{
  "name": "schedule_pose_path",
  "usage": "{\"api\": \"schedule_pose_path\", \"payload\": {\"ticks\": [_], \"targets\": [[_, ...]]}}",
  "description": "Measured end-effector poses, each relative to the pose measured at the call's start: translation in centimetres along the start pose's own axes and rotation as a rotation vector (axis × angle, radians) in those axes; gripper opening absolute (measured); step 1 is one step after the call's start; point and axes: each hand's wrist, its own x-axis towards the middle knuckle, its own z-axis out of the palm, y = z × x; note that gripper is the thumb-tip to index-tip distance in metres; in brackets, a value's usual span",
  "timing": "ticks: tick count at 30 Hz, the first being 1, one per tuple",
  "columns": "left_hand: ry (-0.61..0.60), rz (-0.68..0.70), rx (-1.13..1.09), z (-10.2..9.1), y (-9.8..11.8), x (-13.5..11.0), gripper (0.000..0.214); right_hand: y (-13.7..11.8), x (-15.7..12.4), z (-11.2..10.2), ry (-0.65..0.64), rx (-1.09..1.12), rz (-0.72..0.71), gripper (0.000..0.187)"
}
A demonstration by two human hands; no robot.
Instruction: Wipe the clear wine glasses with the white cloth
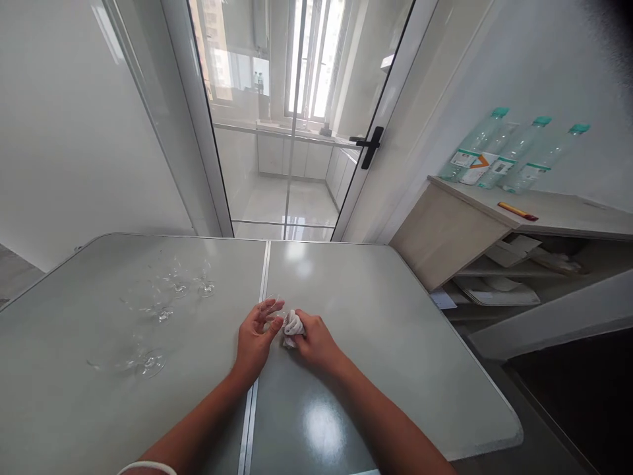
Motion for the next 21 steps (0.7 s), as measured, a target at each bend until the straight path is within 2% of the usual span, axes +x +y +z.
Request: {"api": "schedule_pose_path", "payload": {"ticks": [2,3,5,9,11,12,14,16,18,21], "targets": [[0.028,0.026,0.033,-0.1,0.3,-0.1,0.057,0.0,-0.2,0.1,0.102,-0.164,-0.036,0.006],[0.022,0.047,0.035,-0.1,0.4,-0.1,0.057,0.0,-0.2,0.1,0.104,-0.141,-0.031,0.006],[-0.020,0.078,-0.001,-0.3,0.3,-0.1,0.059,-0.1,-0.2,0.2,-0.007,0.103,0.034,0.007],[-0.133,0.065,-0.197,-0.7,-0.4,0.1,0.069,-0.4,-0.3,-0.4,-0.354,0.771,0.282,0.033],[-0.163,0.050,-0.261,-0.8,-0.7,0.3,0.072,-0.4,-0.4,-0.8,-0.418,0.872,0.328,0.038],[-0.165,0.045,-0.270,-0.8,-0.7,0.4,0.071,-0.4,-0.4,-1.0,-0.411,0.830,0.313,0.037],[-0.144,0.047,-0.258,-0.8,-0.7,0.5,0.066,-0.3,-0.3,-1.1,-0.301,0.570,0.205,0.024],[-0.121,0.052,-0.228,-0.7,-0.6,0.6,0.062,0.0,-0.1,-1.1,-0.121,0.193,0.034,0.008],[-0.111,0.060,-0.214,-0.6,-0.5,0.7,0.059,0.2,-0.1,-1.2,0.027,-0.097,-0.121,0.022],[-0.099,0.077,-0.218,-0.7,-0.3,0.7,0.057,0.1,-0.4,-1.7,0.290,-0.207,-0.164,0.038]]}}
